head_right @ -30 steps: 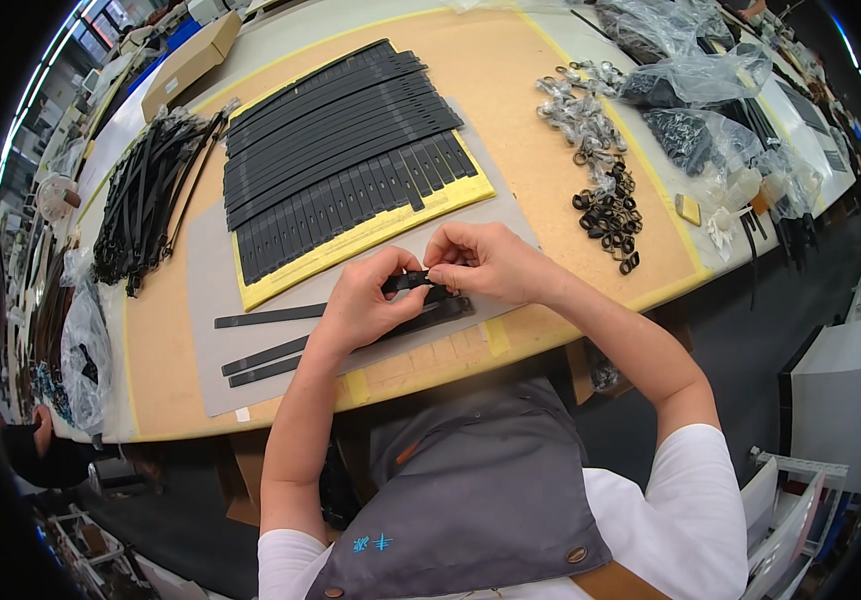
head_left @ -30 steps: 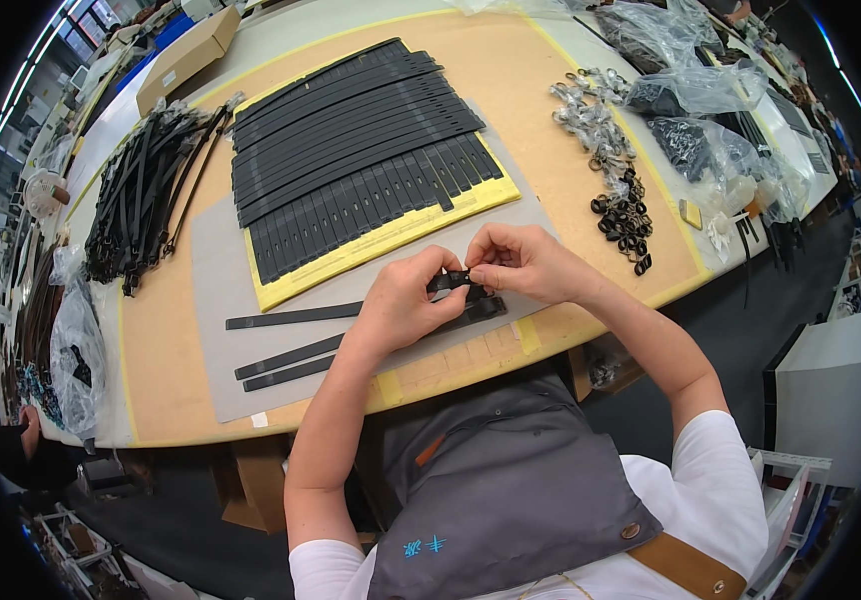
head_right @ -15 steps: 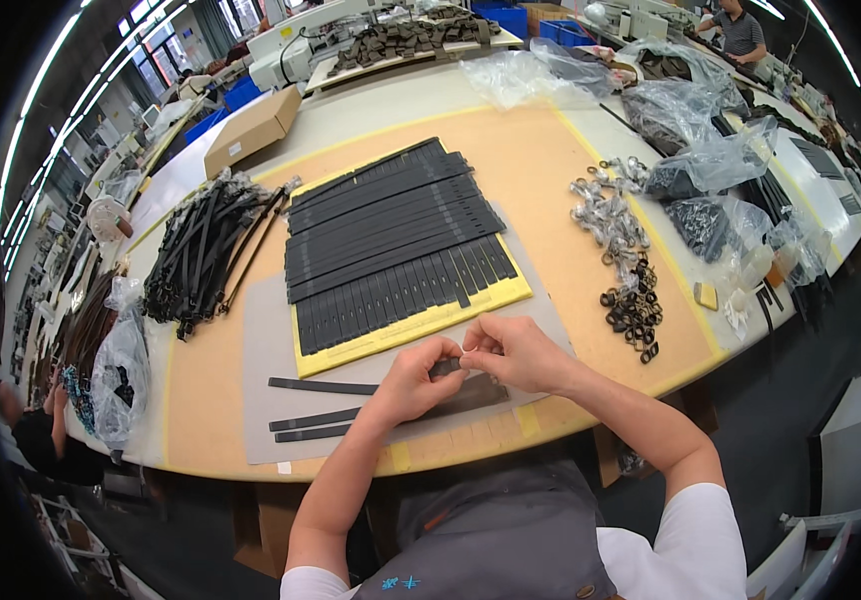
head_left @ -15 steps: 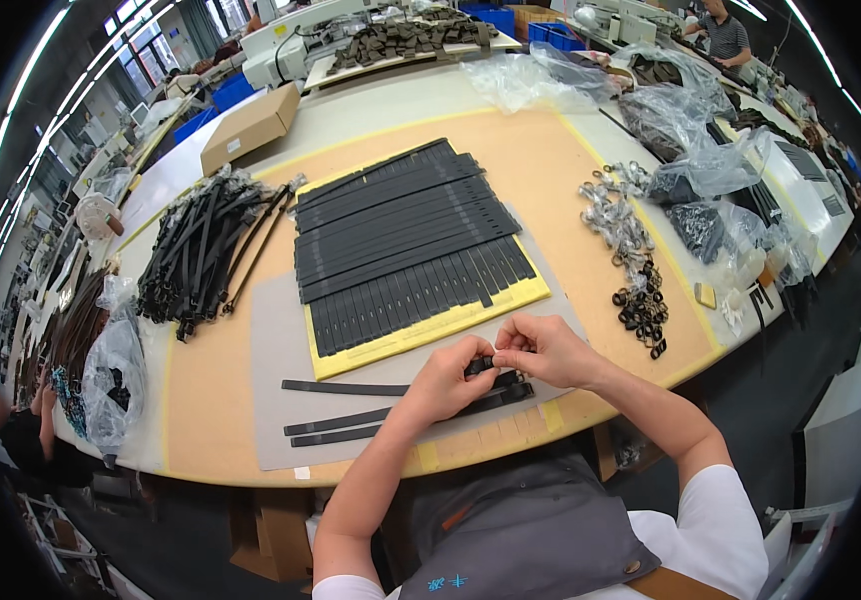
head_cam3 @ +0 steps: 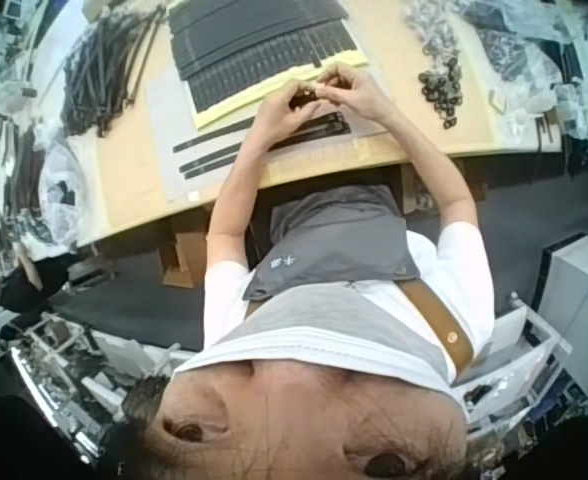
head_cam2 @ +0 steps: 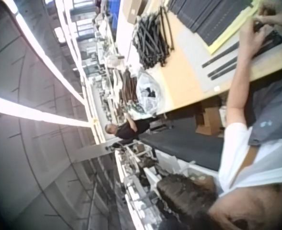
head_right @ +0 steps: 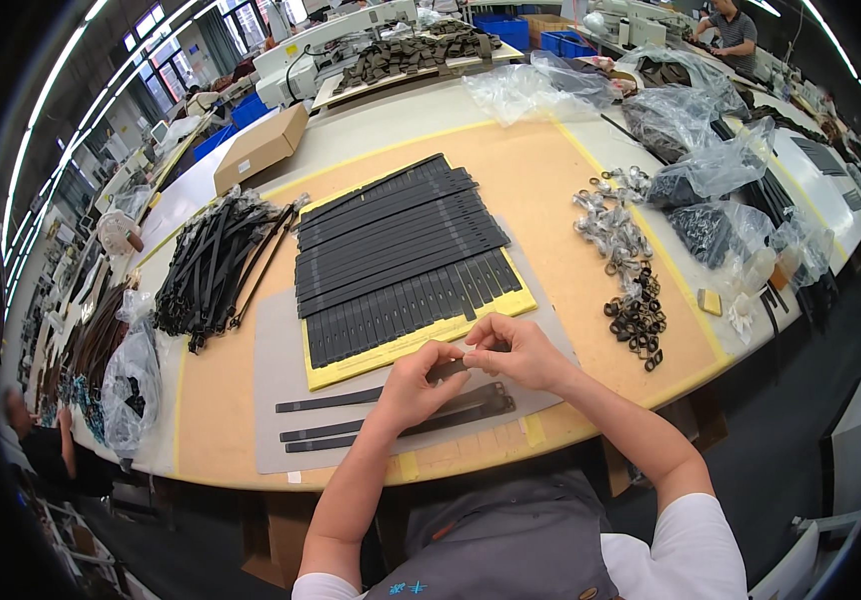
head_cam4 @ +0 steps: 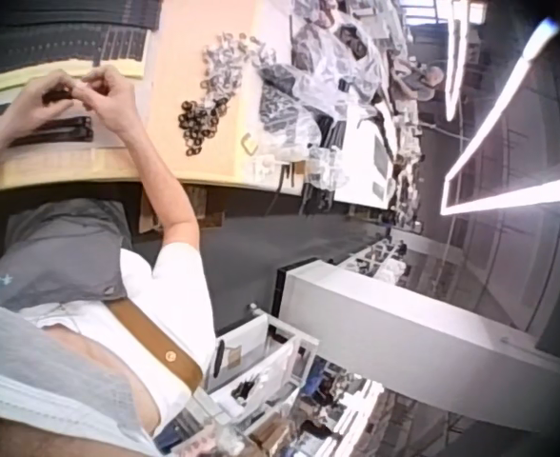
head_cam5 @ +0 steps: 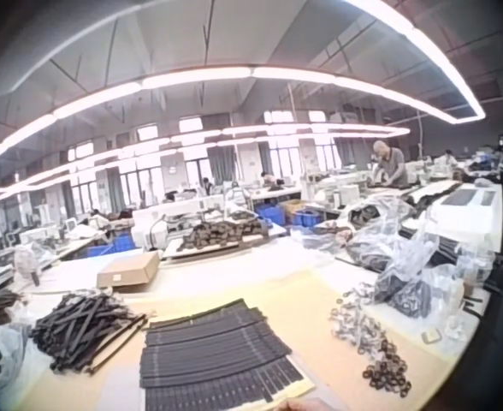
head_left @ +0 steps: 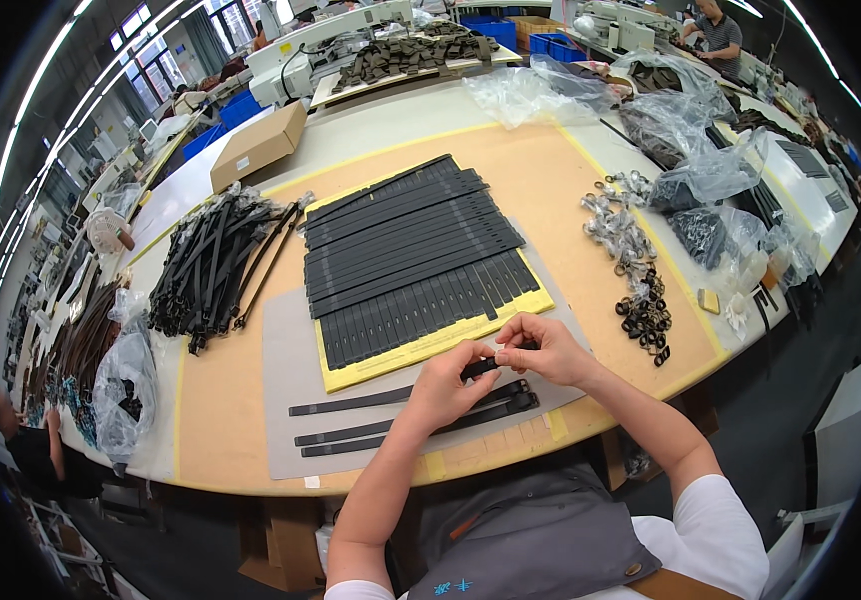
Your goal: The person assembles black straps by attaching small black plastic buckles to the ends of the straps. They work at a table in a factory setting, picking up straps and buckles, inserting the buckle into the strap end, and stacking the finished items on a yellow foam board.
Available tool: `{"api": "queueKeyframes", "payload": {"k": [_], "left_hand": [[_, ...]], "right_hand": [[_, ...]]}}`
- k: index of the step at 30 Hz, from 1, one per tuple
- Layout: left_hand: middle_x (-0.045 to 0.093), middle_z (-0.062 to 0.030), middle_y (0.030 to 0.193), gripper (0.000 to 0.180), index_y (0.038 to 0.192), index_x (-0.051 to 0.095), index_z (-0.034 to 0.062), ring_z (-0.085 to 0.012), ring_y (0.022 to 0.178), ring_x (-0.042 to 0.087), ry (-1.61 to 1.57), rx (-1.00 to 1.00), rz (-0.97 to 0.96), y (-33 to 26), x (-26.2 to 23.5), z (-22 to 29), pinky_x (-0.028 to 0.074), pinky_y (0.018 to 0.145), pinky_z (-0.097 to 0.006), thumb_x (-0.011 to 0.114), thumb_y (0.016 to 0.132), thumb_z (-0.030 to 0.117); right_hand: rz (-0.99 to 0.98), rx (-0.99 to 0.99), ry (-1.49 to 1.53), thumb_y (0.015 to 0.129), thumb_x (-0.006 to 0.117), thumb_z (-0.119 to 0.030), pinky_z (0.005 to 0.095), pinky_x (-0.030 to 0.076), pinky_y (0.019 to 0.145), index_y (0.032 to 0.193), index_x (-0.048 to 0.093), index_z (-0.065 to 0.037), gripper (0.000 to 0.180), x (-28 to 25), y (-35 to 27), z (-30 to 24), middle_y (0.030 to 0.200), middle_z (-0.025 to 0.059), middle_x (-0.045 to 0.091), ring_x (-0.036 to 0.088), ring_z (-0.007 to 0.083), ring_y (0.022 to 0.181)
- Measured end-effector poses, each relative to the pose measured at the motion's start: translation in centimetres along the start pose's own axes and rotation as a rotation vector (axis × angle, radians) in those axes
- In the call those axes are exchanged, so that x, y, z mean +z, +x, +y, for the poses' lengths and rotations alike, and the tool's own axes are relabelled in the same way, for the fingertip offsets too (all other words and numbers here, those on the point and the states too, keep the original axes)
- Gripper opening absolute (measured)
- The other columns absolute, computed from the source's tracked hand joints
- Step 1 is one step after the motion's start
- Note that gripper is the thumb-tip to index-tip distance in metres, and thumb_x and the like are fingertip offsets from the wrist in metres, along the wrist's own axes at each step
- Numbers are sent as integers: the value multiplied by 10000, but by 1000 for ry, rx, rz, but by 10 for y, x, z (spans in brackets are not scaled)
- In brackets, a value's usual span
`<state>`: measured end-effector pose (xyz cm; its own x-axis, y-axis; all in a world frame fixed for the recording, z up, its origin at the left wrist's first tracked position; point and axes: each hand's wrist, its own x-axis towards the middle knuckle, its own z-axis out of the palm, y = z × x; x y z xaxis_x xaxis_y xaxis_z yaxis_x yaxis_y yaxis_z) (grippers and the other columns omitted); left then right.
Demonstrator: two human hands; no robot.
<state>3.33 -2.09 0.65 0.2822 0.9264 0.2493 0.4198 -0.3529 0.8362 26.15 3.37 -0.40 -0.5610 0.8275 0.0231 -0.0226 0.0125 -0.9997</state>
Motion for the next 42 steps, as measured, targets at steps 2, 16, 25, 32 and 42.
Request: {"api": "queueKeyframes", "payload": {"k": [2,16,25,32,42], "left_hand": [[734,-51,917,292,1119,689,13,-109,785,655,-20,8,31,-1,0,-3,529,716,-274,832,880,101],[730,-54,869,239,1064,710,-11,-101,720,631,-18,-19,27,0,-2,-4,517,664,-272,824,876,84],[744,-110,899,241,1069,722,22,-204,756,698,126,89,-32,-2,5,-3,537,666,-328,807,857,98],[752,-112,938,295,1113,697,15,-202,825,729,78,94,-29,1,8,-7,571,747,-314,824,851,59],[697,-33,813,233,994,687,10,-77,696,638,-9,15,-4,3,2,-7,513,609,-241,834,818,46]], "right_hand": [[-4,28,68,1031,713,-195,250,563,699,1171,664,2,247,-4,1,-1,934,40,700,680,103,793],[-202,89,325,999,738,-113,290,592,827,1208,700,-13,235,-21,1,12,1067,72,738,708,144,980],[-181,270,-49,959,799,-213,239,519,681,1149,716,-15,287,2,4,-2,968,10,722,622,58,783],[-163,295,-31,959,780,-244,236,491,617,1044,723,-15,251,0,4,-7,866,17,716,607,62,699],[-153,367,102,961,789,-298,200,497,613,995,731,-75,233,-10,6,-2,823,-11,685,628,44,697]]}}
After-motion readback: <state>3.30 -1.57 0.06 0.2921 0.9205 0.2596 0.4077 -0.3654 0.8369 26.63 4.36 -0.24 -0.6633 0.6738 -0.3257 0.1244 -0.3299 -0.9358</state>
